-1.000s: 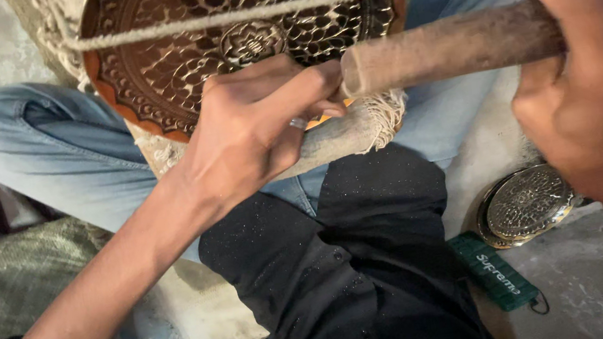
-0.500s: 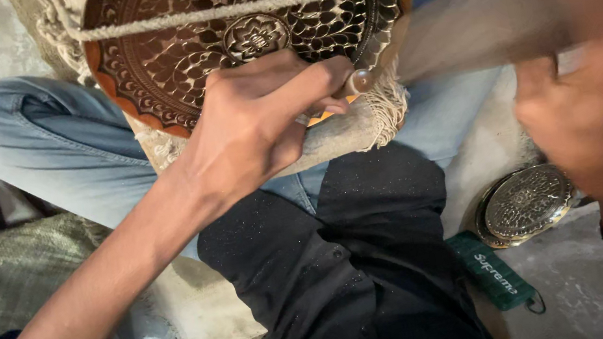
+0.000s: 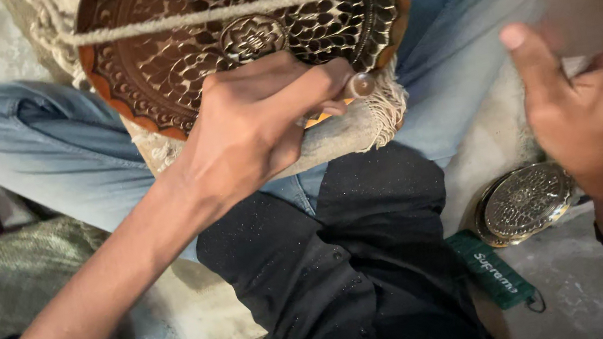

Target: The person sits cross-legged on the floor with an ornate brass tray resting on a cloth cushion on their lap. They hold a small punch against the tray's rim and repeatedly strike it with a wooden mallet, repositioning the punch along the edge to emboss the decorative metalwork.

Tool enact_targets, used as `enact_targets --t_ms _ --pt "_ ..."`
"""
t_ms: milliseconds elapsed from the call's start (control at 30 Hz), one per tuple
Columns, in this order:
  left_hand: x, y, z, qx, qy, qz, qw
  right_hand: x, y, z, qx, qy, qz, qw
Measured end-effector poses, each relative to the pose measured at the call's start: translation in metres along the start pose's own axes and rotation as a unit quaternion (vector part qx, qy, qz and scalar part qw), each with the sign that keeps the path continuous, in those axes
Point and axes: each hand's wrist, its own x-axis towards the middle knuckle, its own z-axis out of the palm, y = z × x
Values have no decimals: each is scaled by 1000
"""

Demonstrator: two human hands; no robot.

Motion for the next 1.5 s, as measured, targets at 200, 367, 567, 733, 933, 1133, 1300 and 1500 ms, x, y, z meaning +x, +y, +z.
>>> enact_targets --t_ms 200,367,567,733,933,1133,1300,1500 --pt "0 3 -2 22 -13 -3 1000 9 -6 -3 127 -11 94 987" --pt "3 0 0 27 -13 12 999 17 -17 -9 -31 -3 12 999" --pt "1 -1 3 16 -1 23 1000 7 -8 -6 162 -5 75 984" --pt "0 3 -1 25 2 22 999 -7 3 2 228 20 102 968" --pt "2 2 -1 25 -4 23 999 -13 8 7 204 30 98 974" --pt "5 3 -1 22 -6 20 1000 -8 1 10 144 45 77 985" --pt "12 12 -6 -7 9 54 998 -20 6 11 27 65 78 994" --pt "20 9 2 -77 -5 21 997 -59 6 72 470 194 223 832"
